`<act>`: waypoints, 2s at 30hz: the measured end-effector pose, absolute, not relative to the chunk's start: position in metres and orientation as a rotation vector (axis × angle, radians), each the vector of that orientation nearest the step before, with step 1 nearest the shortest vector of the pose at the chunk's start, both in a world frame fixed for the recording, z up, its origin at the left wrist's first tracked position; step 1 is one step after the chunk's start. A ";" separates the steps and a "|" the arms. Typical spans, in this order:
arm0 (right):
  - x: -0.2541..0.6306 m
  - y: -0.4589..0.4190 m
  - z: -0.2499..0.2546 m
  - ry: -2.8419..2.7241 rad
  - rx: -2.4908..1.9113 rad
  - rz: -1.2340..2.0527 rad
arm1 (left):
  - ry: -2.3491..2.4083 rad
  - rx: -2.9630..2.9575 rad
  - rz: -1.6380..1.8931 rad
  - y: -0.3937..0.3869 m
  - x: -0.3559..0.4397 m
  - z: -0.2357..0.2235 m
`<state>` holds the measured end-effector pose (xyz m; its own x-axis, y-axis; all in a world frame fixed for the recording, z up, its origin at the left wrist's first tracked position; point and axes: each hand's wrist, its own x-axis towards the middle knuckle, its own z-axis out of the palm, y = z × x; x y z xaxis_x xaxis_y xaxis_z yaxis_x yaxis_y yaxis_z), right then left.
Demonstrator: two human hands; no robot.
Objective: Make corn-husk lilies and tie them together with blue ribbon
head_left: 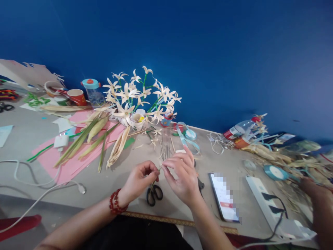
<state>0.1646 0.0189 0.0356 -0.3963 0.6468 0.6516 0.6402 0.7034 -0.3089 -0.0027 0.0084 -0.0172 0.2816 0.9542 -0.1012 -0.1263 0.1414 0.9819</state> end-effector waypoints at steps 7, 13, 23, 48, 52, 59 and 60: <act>0.166 0.018 0.035 -2.166 -0.998 -0.040 | 0.950 1.162 0.996 0.010 -0.003 -0.020; 0.167 0.018 0.034 -2.210 -0.990 -0.082 | 0.954 1.184 0.992 0.009 -0.003 -0.019; 0.167 0.018 0.034 -2.242 -0.949 -0.130 | 0.946 1.196 1.008 0.009 -0.003 -0.021; 0.155 -0.013 -0.023 -1.487 -0.991 0.479 | 0.923 1.754 1.609 0.008 -0.004 -0.034; 0.147 -0.005 -0.020 -1.405 -1.011 0.600 | 1.040 1.443 1.404 0.008 0.003 -0.033; 0.139 0.007 -0.015 -1.310 -1.036 0.757 | 0.986 1.185 1.324 0.010 0.009 -0.033; 0.139 0.007 -0.015 -1.317 -1.035 0.769 | 0.982 1.185 1.322 0.010 0.009 -0.034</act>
<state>0.1386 0.0072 -0.0154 0.1315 0.9109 0.3911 0.1068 0.3792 -0.9191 0.0092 0.0099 -0.0338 0.0497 0.9921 0.1148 -0.1765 -0.1044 0.9787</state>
